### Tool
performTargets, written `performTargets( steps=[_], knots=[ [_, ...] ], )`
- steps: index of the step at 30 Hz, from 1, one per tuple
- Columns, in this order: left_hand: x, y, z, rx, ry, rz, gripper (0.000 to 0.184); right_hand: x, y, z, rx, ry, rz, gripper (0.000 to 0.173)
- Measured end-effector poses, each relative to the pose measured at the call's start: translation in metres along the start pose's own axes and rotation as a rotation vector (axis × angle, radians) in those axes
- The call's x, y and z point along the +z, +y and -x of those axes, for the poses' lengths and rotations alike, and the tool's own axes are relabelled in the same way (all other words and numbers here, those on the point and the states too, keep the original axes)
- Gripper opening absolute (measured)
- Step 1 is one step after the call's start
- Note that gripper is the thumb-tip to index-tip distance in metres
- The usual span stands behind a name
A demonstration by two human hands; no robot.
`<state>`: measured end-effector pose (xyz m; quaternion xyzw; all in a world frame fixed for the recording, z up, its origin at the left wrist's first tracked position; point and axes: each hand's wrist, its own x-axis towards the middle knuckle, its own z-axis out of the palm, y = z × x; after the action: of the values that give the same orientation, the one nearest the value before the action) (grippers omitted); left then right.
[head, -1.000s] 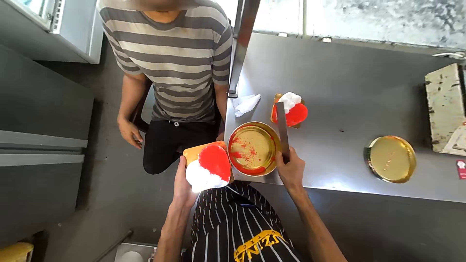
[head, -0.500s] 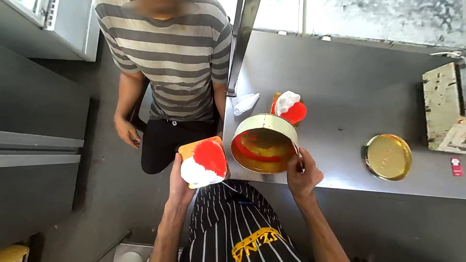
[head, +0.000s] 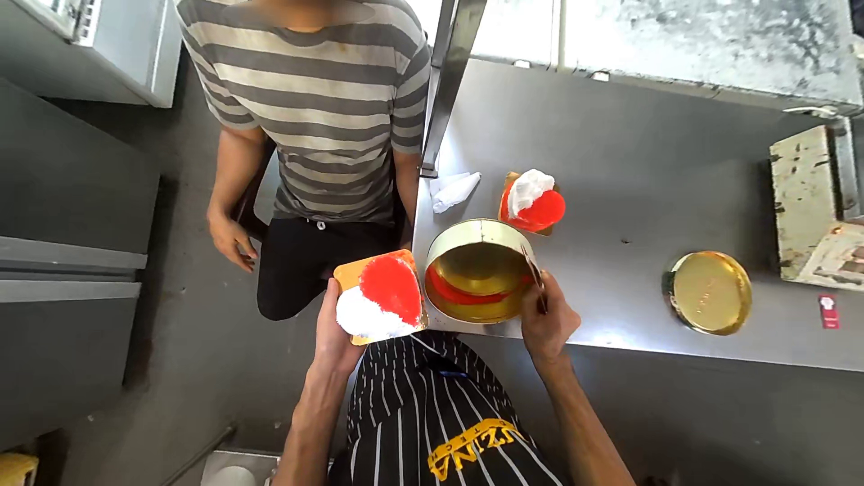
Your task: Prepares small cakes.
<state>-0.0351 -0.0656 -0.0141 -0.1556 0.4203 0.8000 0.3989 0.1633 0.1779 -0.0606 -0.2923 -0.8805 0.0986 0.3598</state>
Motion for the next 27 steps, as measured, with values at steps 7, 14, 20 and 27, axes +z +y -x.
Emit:
performTargets(
  steps=[7,14,20,27],
  knots=[
    [0.0,-0.009,-0.003,-0.051,0.003,-0.073,0.059,-0.006,-0.007,-0.001,0.259,-0.33,-0.059,0.036],
    [-0.003,-0.023,-0.012,-0.125,-0.051,-0.053,0.061,0.001,-0.012,0.0,0.337,-0.427,-0.033,0.032],
    [-0.008,-0.019,-0.01,-0.146,-0.038,-0.048,0.06,-0.032,-0.005,-0.007,0.353,-0.589,-0.163,0.032],
    [-0.018,-0.023,-0.006,-0.184,-0.065,-0.073,0.062,-0.099,0.012,-0.088,-0.115,-1.08,-0.001,0.015]
  ],
)
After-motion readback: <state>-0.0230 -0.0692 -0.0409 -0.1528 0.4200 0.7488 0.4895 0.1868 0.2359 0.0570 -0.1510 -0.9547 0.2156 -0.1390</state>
